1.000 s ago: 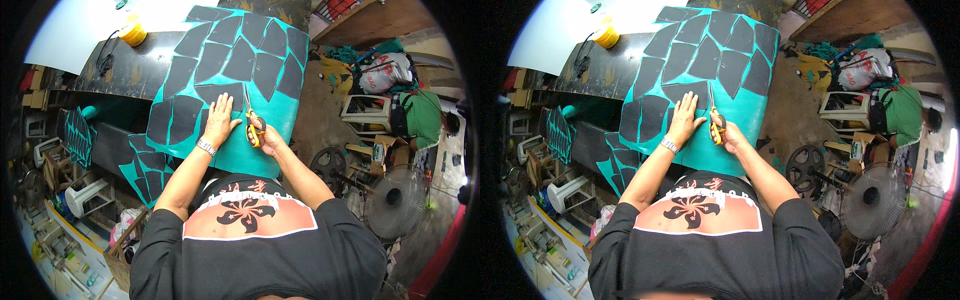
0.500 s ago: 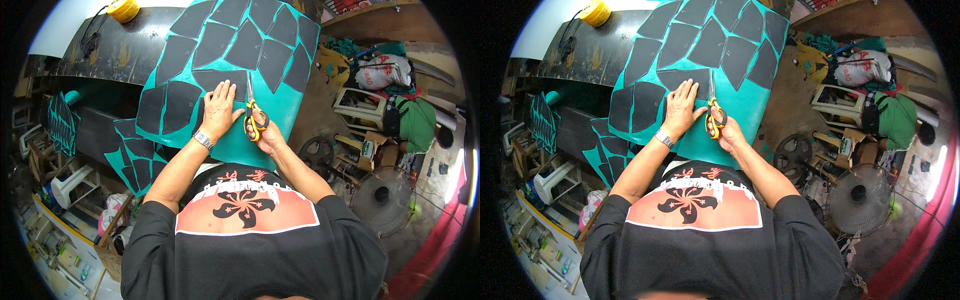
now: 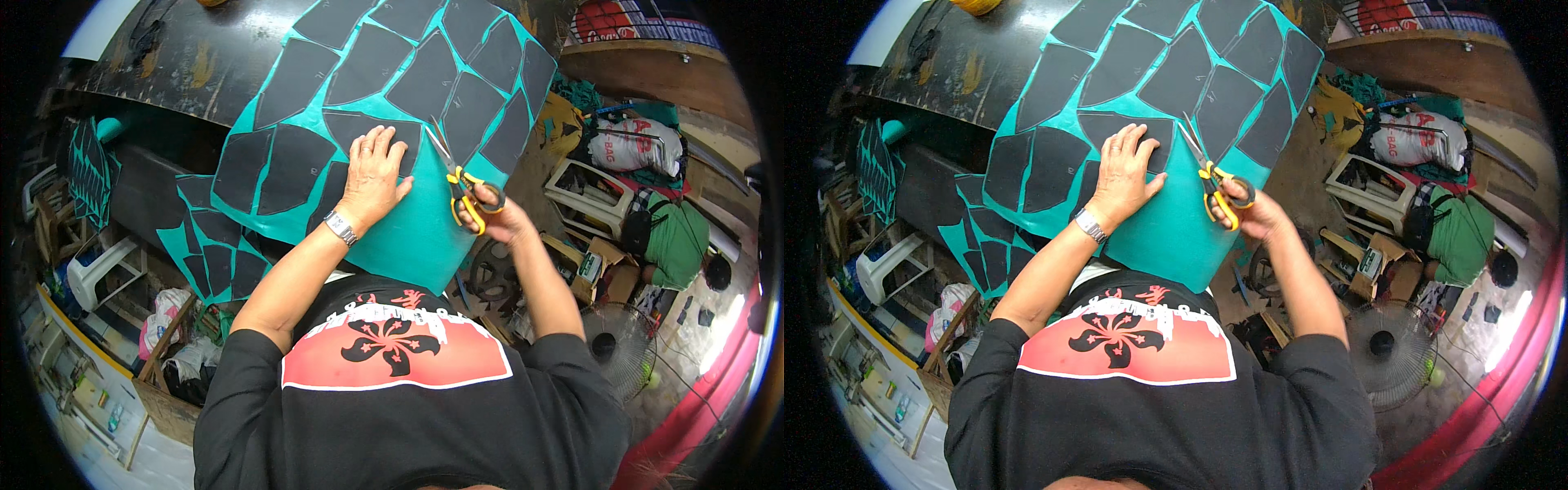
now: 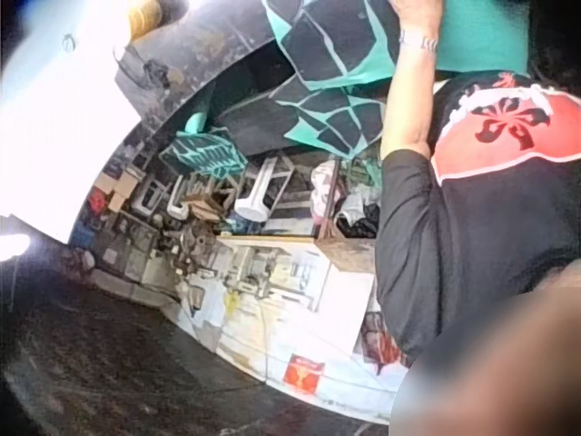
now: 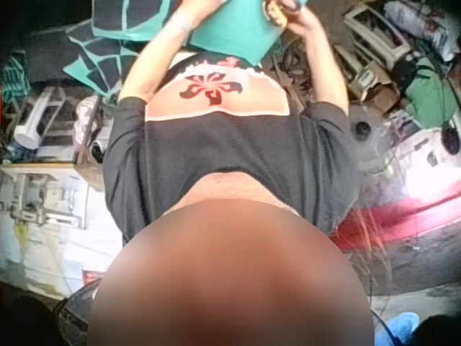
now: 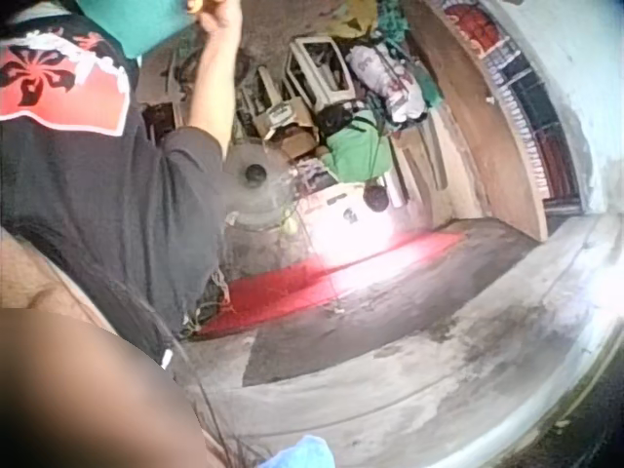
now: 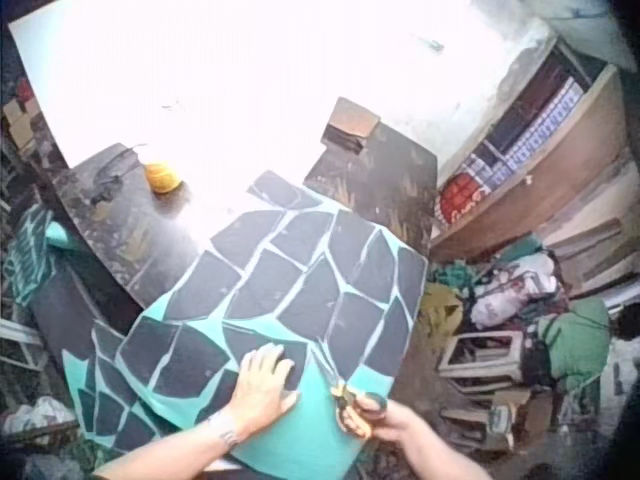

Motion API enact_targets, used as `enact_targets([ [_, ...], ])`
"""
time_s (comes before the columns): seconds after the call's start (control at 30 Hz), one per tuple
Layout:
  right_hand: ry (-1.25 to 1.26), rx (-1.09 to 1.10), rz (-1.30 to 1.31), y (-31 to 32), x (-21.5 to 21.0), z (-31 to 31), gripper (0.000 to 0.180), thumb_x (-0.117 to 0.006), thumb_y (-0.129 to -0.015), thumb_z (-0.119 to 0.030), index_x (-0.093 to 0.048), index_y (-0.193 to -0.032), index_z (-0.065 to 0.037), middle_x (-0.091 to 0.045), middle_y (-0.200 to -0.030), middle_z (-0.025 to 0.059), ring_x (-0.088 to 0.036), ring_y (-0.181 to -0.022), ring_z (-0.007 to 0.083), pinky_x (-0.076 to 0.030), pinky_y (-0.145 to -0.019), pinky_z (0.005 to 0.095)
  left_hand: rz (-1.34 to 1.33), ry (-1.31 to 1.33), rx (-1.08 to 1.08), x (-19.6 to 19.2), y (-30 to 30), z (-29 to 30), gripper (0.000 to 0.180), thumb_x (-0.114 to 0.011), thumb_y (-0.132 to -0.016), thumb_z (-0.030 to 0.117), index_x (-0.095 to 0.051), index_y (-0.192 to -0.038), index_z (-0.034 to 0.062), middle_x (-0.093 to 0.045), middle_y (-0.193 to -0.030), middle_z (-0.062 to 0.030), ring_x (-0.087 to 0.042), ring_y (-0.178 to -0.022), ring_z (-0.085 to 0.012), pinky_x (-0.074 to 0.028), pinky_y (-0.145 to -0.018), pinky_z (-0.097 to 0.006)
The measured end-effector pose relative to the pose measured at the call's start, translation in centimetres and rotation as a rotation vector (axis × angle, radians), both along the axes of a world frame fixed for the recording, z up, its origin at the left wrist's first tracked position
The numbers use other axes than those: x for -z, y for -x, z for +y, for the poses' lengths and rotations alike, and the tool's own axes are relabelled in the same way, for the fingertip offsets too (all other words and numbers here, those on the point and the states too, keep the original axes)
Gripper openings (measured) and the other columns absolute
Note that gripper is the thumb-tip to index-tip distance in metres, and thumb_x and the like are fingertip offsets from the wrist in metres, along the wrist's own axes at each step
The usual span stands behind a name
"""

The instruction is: The person arranges black foam pieces on a green foam sheet, then uses scissors to cut along the outlines of the pieces. The person handles the foam pieces one at a time and trims the green sheet to separate the shapes.

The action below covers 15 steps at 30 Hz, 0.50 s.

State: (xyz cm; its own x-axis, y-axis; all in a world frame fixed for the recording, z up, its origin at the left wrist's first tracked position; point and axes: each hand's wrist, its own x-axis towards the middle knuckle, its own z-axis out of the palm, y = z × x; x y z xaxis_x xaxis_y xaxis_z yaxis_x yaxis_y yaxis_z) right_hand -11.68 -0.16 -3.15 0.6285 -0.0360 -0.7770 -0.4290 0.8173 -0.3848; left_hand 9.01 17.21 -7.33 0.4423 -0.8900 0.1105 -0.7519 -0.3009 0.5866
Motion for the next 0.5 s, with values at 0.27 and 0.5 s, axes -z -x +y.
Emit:
enact_targets([
  [0.27, 0.054, -0.478, -0.004, -1.9, -0.1, -10.1, 0.061, -0.077, -0.081, -0.055, -0.064, -0.106, 0.0, -0.064, -0.079, 0.0093, -0.059, -0.057, 0.0127, -0.045, -0.052, 0.0239, 0.142, 0.207, -0.054, 0.2, 1.0, -0.6, 0.016, -0.07, -0.076, 0.001, -0.067, -0.091, 0.004, -0.071, -0.102, -0.0126, -0.066, -0.111, -0.033, -0.056, -0.09, -0.042],
  [0.5, -0.089, -0.529, -0.042, -2.9, 1.7, -13.7, 0.061, -0.079, -0.083, -0.048, -0.061, -0.116, 0.0, -0.064, -0.08, 0.0096, -0.06, -0.062, 0.0149, -0.048, -0.061, 0.0264, 0.283, 0.288, -0.077, -1.2, 0.5, -0.6, 0.014, -0.066, -0.076, -0.006, -0.066, -0.085, 0.0041, -0.071, -0.094, -0.0118, -0.071, -0.091, -0.0274, -0.059, -0.075, -0.035],
])
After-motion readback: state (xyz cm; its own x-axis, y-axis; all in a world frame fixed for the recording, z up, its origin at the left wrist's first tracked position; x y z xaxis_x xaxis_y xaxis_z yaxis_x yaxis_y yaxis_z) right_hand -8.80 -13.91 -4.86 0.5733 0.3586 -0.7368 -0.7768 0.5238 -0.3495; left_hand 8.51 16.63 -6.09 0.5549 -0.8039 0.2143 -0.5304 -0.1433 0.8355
